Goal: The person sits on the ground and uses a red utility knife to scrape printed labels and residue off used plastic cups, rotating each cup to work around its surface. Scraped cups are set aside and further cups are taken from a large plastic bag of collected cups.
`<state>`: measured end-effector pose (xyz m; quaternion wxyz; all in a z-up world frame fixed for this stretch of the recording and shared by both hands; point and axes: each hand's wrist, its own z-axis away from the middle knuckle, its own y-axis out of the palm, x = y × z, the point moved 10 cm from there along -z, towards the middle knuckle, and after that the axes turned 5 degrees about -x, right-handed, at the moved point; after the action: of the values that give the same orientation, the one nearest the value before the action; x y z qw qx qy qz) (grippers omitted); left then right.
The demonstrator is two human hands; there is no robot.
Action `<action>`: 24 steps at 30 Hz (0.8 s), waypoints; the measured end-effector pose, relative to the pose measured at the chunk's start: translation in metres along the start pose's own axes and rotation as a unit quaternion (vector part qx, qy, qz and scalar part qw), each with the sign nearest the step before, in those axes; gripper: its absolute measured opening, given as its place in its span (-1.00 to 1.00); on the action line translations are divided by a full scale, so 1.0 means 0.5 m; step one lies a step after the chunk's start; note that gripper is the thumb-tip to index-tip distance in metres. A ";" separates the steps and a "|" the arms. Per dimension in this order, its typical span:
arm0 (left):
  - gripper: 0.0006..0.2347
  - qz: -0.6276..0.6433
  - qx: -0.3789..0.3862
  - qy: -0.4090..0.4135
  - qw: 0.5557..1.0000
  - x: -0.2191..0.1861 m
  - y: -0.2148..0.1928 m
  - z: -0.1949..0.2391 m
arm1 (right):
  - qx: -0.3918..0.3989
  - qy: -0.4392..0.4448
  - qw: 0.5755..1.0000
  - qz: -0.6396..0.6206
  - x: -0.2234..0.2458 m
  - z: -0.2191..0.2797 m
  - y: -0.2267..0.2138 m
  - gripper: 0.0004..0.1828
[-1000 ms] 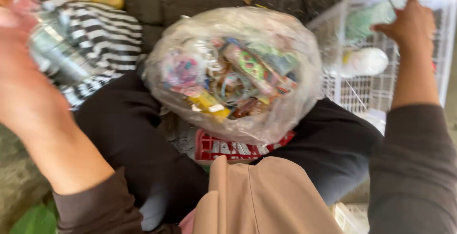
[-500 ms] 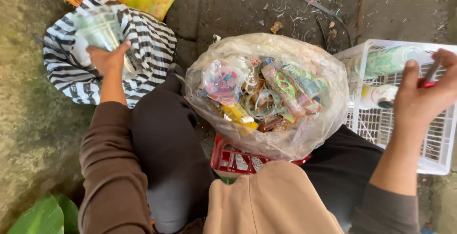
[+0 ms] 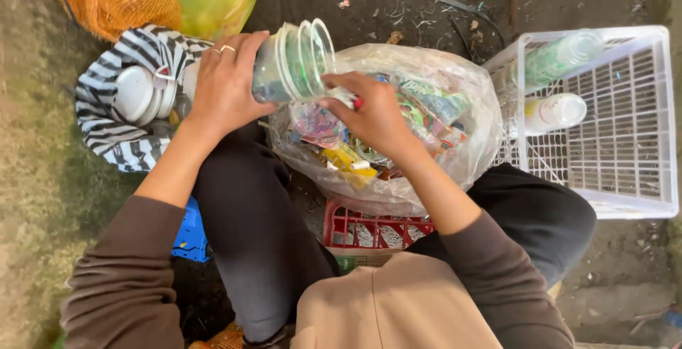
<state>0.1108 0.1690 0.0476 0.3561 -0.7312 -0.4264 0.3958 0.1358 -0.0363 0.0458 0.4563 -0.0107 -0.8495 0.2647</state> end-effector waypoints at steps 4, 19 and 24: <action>-0.10 -0.037 0.034 -0.014 0.999 0.026 0.015 0.022 | -0.037 -0.014 0.996 0.077 -0.040 0.023 0.014 -0.87; -0.11 0.059 -0.017 -0.180 0.982 0.279 0.035 0.212 | -0.047 -0.011 0.999 -0.011 0.022 -0.062 0.101 -0.92; -0.12 0.129 -0.035 -0.237 0.962 0.290 0.044 0.256 | -0.037 -0.035 0.999 0.012 0.020 -0.087 0.142 -0.91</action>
<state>0.0522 0.3154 -0.0669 0.1651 -0.6776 -0.4144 0.5847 0.1479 0.0464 0.0403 0.4225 -0.0282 -0.8740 0.2383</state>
